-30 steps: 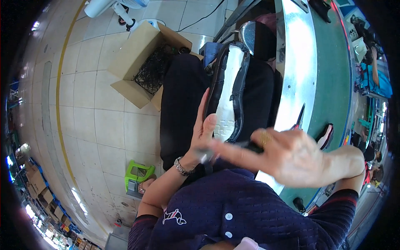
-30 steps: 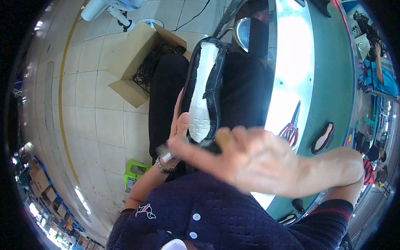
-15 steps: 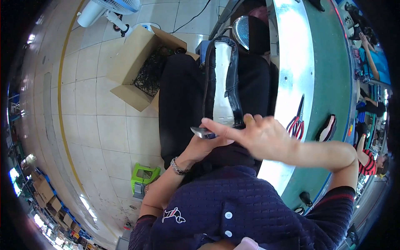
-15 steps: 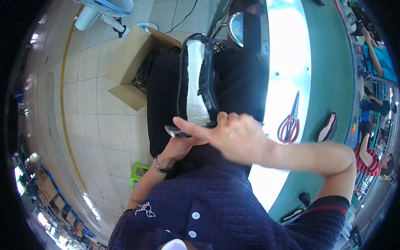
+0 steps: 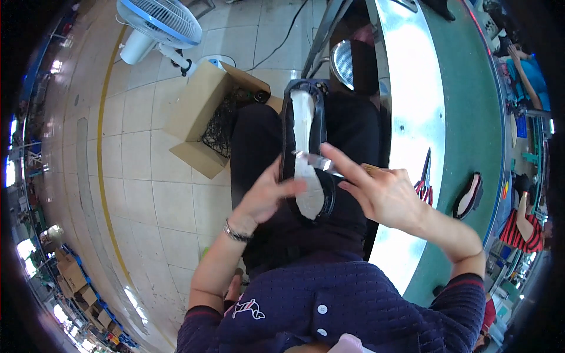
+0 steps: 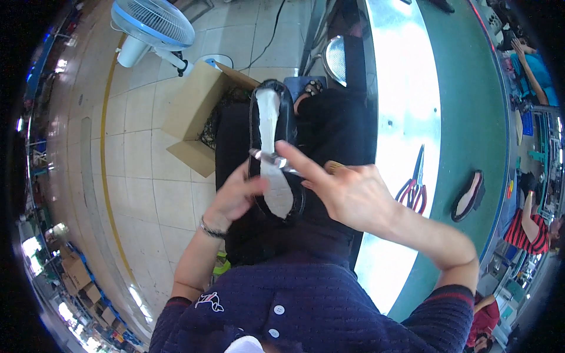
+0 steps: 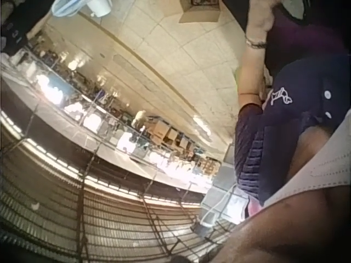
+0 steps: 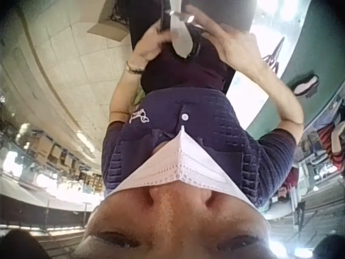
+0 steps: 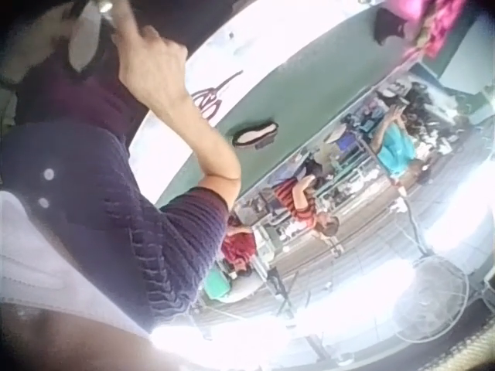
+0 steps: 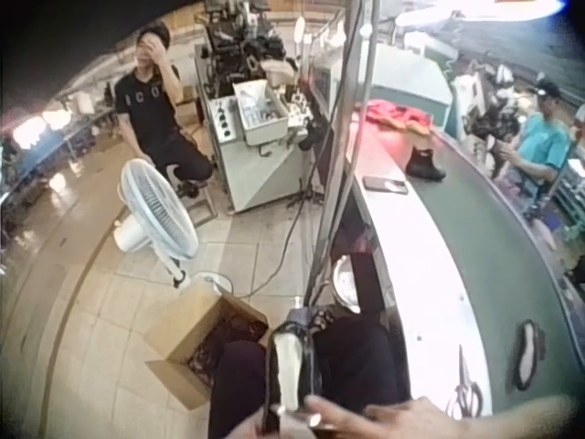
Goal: The recorder is performing assembly and trimming tasks on footwear in a shoe factory.
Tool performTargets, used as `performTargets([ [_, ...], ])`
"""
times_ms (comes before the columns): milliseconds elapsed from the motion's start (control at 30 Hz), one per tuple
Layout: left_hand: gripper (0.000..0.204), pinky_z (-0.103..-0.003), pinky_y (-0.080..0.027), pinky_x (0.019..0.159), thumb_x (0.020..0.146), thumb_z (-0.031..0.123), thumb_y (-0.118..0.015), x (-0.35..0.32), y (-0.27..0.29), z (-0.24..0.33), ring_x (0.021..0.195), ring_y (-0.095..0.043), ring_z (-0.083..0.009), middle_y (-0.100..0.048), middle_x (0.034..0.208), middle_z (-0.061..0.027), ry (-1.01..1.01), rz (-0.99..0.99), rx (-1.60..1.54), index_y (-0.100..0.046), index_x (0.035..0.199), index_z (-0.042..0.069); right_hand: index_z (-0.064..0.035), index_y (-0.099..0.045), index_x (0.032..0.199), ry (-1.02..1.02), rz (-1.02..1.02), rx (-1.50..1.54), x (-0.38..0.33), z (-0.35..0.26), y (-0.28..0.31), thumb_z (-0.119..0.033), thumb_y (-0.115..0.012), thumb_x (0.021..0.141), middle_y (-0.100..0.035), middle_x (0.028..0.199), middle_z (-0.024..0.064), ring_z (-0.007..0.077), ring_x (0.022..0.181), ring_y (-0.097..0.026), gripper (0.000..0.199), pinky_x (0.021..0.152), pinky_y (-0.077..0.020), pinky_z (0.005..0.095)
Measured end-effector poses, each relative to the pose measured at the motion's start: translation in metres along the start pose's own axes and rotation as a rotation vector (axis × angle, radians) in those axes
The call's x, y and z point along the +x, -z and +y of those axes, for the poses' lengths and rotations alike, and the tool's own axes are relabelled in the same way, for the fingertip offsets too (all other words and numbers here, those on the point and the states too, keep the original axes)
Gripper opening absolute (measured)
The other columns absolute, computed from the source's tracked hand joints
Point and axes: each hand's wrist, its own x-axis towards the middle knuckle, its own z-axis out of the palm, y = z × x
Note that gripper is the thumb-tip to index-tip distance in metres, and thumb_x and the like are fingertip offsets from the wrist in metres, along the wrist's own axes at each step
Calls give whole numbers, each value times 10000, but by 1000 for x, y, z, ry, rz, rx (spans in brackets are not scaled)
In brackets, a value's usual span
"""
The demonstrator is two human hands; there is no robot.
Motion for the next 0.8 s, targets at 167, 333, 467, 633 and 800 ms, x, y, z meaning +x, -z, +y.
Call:
performTargets([
  [167, 912, -347, -403, 1025, 781, 187, -799, 39, -12, 31, 1209, -482, -176, -464, 1346, -79, 103, 52, 207, -224, 1480, 75, -226, -284, 1501, -244, 316, 339, -38, 17, -31, -151, -617, 900, -664, 707, 173, 375, 574, -648, 692, 520, -505, 451],
  [333, 1086, -366, -294, 1112, 719, 169, -850, 23, -30, 29, 1332, -359, -201, -350, 1451, -99, -41, 39, 403, -122, 1520, 86, -210, -322, 1488, -620, 324, 351, -76, 40, -75, -178, -622, 916, -644, 656, 164, 349, 559, -648, 646, 551, -506, 434],
  [467, 1270, -383, -268, 1133, 685, 98, -866, 23, -23, 13, 1394, -292, -216, -214, 1535, -107, -436, -103, 759, 74, 1539, 127, -212, -333, 1490, -730, 407, 186, -95, 72, -105, -292, -632, 931, -646, 710, 173, 287, 581, -647, 639, 526, -482, 394],
  [633, 1357, -382, -249, 1156, 661, 92, -873, 26, -3, -17, 1441, -218, -221, -120, 1584, -115, -351, -133, 801, 180, 1514, 167, -291, -417, 1449, -822, 323, -90, -103, 99, -120, -391, -558, 961, -632, 772, 142, 250, 634, -642, 518, 548, -488, 396],
  [800, 1339, -364, -202, 1168, 661, 44, -844, 18, 12, -52, 1416, -275, -213, -171, 1569, -133, -288, -133, 685, 170, 1521, 196, -212, -497, 1387, -920, 251, -34, -102, 95, -115, -444, -486, 986, -645, 767, 139, 234, 643, -640, 464, 587, -496, 406],
])
